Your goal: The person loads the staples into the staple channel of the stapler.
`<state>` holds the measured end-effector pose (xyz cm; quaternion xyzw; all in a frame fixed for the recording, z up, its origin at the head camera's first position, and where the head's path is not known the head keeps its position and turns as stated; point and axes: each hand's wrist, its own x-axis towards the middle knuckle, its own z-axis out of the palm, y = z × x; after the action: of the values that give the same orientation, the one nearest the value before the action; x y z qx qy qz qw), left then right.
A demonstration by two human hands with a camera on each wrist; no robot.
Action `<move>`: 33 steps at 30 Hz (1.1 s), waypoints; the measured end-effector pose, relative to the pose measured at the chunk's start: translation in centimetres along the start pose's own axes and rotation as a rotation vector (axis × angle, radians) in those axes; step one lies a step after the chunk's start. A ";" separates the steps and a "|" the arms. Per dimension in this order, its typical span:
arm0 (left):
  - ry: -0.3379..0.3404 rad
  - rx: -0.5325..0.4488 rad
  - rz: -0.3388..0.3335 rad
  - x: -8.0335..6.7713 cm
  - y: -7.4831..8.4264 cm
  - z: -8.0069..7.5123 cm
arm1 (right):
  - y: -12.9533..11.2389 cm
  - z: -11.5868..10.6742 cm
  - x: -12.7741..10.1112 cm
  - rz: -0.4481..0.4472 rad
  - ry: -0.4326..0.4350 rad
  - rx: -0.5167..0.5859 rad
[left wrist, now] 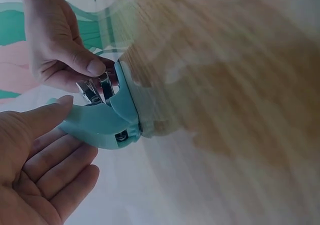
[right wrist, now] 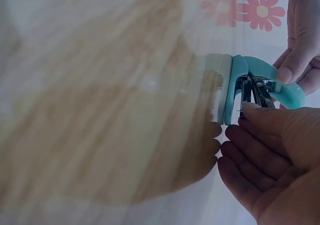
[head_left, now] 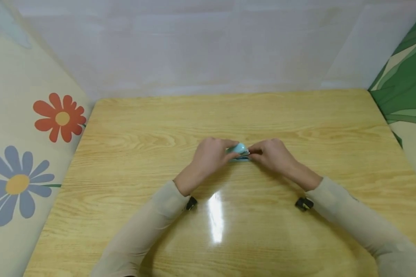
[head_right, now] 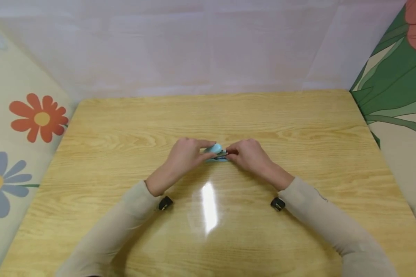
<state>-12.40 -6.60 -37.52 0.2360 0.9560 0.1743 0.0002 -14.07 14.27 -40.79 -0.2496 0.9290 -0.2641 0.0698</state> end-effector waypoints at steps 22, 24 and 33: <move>-0.095 0.090 0.058 0.7 1.5 0.7 | 0.5 0.7 0.2 -0.030 0.071 0.008; -0.097 0.142 0.071 0.7 1.7 0.7 | 0.5 0.7 0.3 -0.033 0.074 0.005; -0.124 0.225 0.084 1.0 2.5 0.9 | 0.8 0.8 0.0 -0.043 0.084 0.004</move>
<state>-12.11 -3.76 -37.43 0.2845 0.9570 0.0509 0.0254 -14.22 14.49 -41.89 -0.2581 0.9251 -0.2775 0.0256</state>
